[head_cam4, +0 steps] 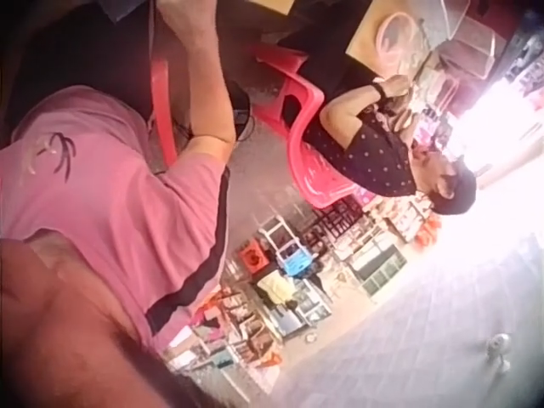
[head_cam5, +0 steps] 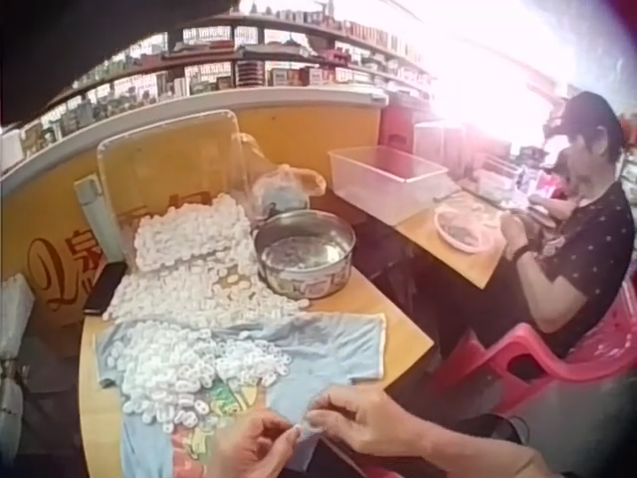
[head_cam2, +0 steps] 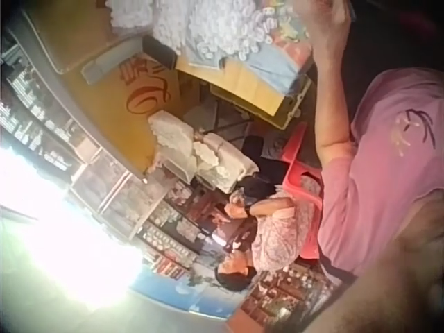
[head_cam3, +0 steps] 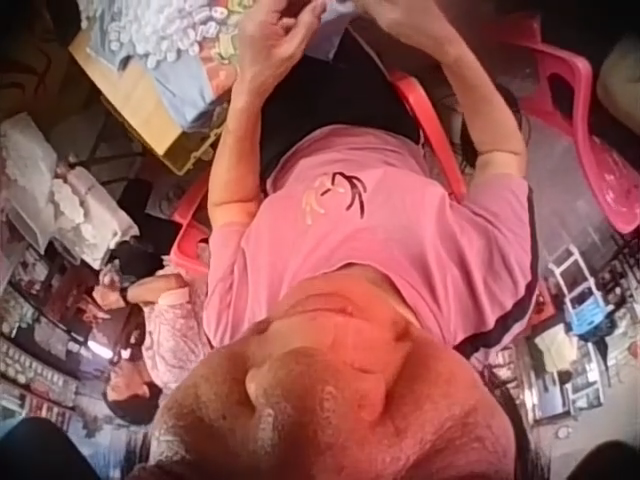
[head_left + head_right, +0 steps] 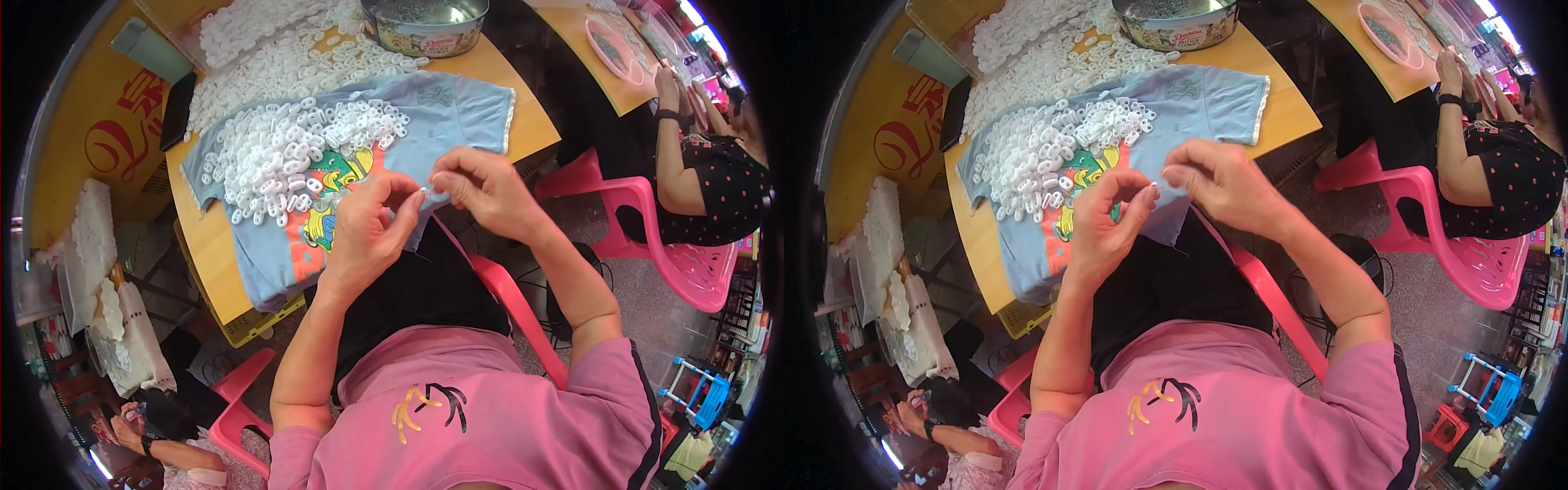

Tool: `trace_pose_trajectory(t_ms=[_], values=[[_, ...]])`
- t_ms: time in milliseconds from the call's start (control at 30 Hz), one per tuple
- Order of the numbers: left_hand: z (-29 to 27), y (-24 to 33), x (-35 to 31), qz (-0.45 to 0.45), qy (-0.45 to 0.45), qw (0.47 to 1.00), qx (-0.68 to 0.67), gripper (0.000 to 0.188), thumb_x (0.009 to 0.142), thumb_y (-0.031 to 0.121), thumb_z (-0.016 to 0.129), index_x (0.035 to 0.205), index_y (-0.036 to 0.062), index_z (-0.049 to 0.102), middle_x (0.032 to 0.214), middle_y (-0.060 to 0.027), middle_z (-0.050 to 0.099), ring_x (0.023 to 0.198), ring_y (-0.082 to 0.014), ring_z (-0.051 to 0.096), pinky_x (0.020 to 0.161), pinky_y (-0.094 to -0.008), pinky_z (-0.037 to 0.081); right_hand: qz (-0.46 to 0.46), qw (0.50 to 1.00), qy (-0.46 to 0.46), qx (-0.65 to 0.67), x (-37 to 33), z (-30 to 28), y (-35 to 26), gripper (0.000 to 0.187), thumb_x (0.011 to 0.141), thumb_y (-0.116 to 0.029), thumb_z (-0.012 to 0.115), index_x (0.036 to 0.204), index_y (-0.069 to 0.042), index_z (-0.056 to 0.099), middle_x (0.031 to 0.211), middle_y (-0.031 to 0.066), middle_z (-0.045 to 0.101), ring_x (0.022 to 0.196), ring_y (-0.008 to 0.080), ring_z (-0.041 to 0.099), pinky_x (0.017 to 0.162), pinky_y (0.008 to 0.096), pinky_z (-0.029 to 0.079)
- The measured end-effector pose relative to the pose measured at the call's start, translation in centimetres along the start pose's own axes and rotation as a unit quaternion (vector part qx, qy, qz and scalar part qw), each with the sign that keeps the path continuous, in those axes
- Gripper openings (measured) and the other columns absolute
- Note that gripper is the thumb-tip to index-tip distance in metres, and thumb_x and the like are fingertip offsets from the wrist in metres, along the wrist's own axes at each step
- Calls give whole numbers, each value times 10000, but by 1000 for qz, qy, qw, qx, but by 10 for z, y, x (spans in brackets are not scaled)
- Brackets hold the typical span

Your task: Sorting and arranging a large quantity of small white plastic clips on a workbench.

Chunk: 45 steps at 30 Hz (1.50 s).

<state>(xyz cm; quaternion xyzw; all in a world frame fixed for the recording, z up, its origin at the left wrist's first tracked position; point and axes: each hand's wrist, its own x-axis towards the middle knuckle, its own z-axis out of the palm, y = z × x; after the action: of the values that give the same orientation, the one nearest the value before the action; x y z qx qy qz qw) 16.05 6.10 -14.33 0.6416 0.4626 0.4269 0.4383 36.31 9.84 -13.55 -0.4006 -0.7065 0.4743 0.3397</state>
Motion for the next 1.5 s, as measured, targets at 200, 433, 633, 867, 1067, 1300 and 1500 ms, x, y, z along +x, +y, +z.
trace_pose_trajectory(t_ms=[200, 433, 633, 867, 1067, 1300, 1500], values=[[2, -19, 0, -60, -8, 987, -151, 98, 951, 68, 592, 1017, -5, 586, 930, -81, 680, 792, -100, 635, 682, -227, 493, -110, 955, 86, -260, 33, -28, 11, 95, 867, -75, 662, 919, 4, 655, 809, 75, 625, 718, 193, 613, 628, 310, 475], [-2, -20, 0, -71, 8, 967, -246, 110, 959, 74, 578, 1033, -7, 571, 974, -117, 679, 837, -146, 652, 755, -269, 511, -175, 901, 19, -395, 54, -29, 17, 88, 827, -104, 681, 887, -41, 675, 879, 81, 612, 768, 276, 629, 663, 370, 490], [-5, -18, 1, -68, 28, 958, -276, 112, 967, 112, 571, 1005, 6, 568, 977, -139, 680, 811, -159, 664, 689, -258, 504, -166, 880, -55, -442, 67, -36, 9, 100, 826, -138, 679, 880, -58, 653, 862, 80, 587, 818, 287, 612, 700, 395, 473], [-11, -26, 1, -90, 66, 923, -368, 133, 969, 125, 573, 1015, 2, 552, 942, -133, 679, 768, -161, 666, 605, -232, 499, -181, 843, -123, -491, 75, -35, 6, 114, 836, -129, 650, 905, -52, 602, 841, 105, 570, 835, 311, 610, 693, 407, 474], [-15, -28, 8, -96, 58, 906, -409, 93, 966, 96, 564, 1006, 13, 554, 943, -155, 679, 748, -182, 657, 714, -283, 528, -192, 857, -107, -467, 76, -33, 18, 120, 819, -53, 618, 938, -45, 609, 888, 133, 585, 837, 339, 612, 680, 399, 490], [-13, -32, 5, -80, 81, 903, -414, 121, 944, 112, 614, 1003, 24, 557, 904, -114, 677, 721, -140, 654, 499, -221, 487, -190, 829, -102, -516, 71, -36, 8, 228, 819, -20, 594, 1042, -47, 628, 925, 129, 599, 872, 342, 609, 717, 415, 491], [-12, -31, 4, -82, 72, 903, -415, 114, 939, 104, 620, 1003, 30, 561, 903, -108, 676, 719, -129, 648, 490, -217, 482, -180, 851, -81, -487, 66, -45, 4, 168, 847, -47, 598, 1006, -37, 652, 956, 134, 626, 885, 338, 618, 737, 402, 494]])
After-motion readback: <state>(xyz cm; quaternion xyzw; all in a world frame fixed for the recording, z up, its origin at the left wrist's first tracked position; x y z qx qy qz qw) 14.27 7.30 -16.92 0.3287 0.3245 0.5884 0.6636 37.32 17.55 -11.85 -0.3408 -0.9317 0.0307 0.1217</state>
